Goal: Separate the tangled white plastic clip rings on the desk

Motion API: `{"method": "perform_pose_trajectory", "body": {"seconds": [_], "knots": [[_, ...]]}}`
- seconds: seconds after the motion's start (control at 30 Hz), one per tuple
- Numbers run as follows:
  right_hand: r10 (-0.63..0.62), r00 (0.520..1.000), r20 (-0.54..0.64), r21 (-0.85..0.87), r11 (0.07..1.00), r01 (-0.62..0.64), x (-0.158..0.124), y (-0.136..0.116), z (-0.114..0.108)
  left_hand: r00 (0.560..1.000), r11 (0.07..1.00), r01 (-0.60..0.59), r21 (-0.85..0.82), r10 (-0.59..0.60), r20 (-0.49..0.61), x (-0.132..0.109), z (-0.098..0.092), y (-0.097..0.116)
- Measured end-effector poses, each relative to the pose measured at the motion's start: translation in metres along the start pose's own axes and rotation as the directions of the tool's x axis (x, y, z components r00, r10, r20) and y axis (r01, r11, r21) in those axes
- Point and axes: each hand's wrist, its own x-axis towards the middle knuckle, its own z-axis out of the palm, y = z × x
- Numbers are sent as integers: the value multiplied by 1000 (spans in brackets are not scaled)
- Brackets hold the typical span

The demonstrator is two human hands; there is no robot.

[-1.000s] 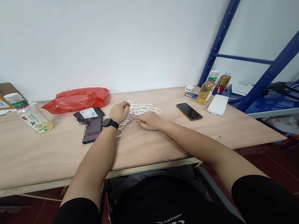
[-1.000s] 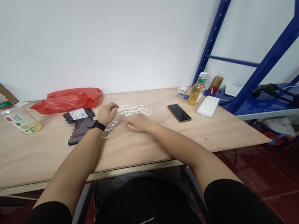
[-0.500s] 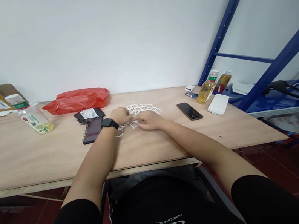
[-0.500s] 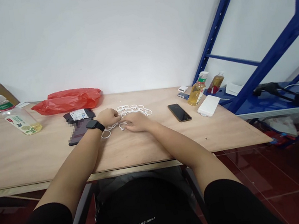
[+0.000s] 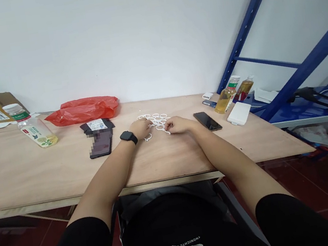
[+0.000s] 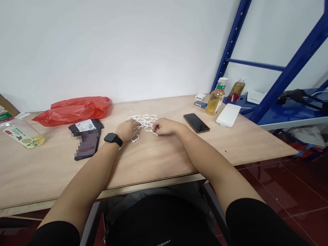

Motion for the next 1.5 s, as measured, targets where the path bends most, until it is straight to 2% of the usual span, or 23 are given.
{"method": "perform_pose_trajectory", "body": {"seconds": [0.13,0.47,0.57,0.73,0.83,1.0,1.27,1.5], "knots": [[-15,1000,19,-11,1000,16,-2,-9,3,999,999,44,29,-45,29,1,4,-4],[-124,991,-41,-50,991,122,-2,-22,9,992,992,123,40,-124,23,2,4,-4],[-155,984,-92,-67,987,149,-1,-23,8,990,990,137,24,-137,10,3,4,-4],[-168,964,-204,-67,985,157,2,-22,8,974,981,151,-120,-169,-152,4,1,-8],[-137,959,-248,-28,991,134,3,-18,10,964,970,121,-210,-165,-207,4,1,-11],[-108,956,-274,38,992,123,4,-12,13,964,952,92,-291,-159,-214,2,0,-12],[-72,971,-230,174,978,113,6,-8,14,941,864,99,-494,-242,-234,1,0,-11],[-36,970,-240,168,983,78,4,-12,11,955,864,55,-501,-192,-227,2,5,-12]]}}
